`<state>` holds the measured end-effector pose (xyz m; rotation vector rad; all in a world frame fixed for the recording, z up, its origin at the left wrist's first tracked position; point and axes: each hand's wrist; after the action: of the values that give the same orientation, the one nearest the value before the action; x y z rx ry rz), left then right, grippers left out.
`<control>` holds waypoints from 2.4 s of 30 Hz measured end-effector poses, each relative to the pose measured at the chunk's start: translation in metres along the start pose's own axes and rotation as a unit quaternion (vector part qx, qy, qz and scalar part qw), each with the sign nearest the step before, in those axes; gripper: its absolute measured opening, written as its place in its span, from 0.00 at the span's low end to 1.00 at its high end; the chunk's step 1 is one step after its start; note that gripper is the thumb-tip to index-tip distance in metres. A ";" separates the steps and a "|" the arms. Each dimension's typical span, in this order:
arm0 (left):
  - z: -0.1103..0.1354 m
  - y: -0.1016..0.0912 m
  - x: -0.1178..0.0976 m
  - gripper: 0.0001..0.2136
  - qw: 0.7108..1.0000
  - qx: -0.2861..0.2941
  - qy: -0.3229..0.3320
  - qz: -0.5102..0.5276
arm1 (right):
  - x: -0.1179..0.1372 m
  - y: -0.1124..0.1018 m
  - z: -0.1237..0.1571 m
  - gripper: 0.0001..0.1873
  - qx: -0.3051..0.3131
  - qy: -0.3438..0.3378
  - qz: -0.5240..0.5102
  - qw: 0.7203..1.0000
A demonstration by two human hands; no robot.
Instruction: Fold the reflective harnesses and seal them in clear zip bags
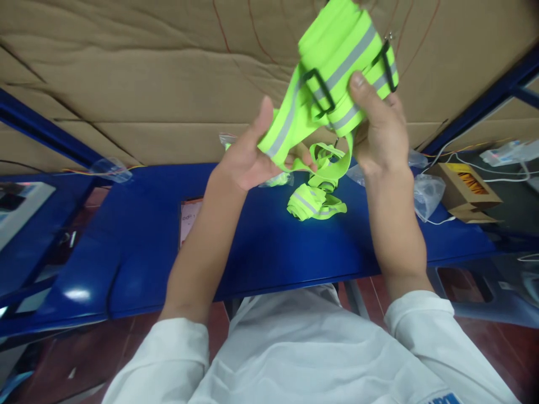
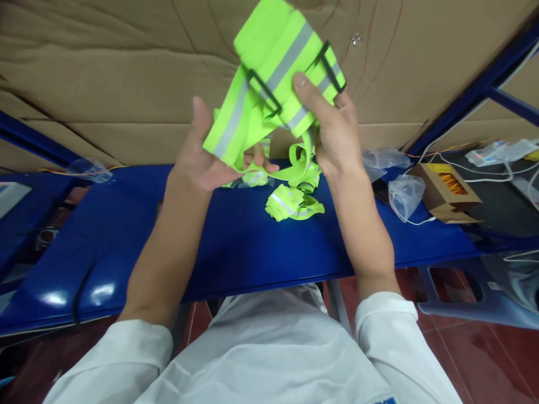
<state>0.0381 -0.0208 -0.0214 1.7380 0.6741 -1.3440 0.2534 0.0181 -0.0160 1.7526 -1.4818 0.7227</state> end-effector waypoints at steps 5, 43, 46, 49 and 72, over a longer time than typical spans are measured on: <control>-0.007 -0.015 0.008 0.29 0.996 0.083 0.028 -0.022 | 0.011 -0.015 -0.010 0.28 -0.047 -0.058 -0.010 0.997; -0.024 -0.015 0.020 0.29 0.697 -0.264 0.436 -0.505 | 0.063 0.026 0.033 0.14 0.043 0.120 -0.177 0.976; -0.055 -0.021 0.025 0.63 0.642 -0.223 0.604 -0.416 | 0.065 0.026 0.035 0.15 0.059 0.149 -0.148 0.976; -0.066 -0.023 0.031 0.67 0.748 -0.199 0.494 -0.396 | 0.065 0.026 0.035 0.12 0.073 0.165 -0.136 0.974; -0.017 -0.001 0.018 0.10 0.986 -0.053 0.046 -0.152 | 0.023 0.011 0.022 0.14 0.045 -0.050 0.153 0.986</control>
<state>0.0513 -0.0067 -0.0377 1.6659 1.0792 -1.4084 0.2460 -0.0141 -0.0086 1.6657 -1.8371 0.8800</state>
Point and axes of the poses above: each hand's wrist, its own z-axis away from the middle knuckle, its own y-axis out of the palm, x = y × z, and after that the axes turned 9 degrees about -z, right-handed
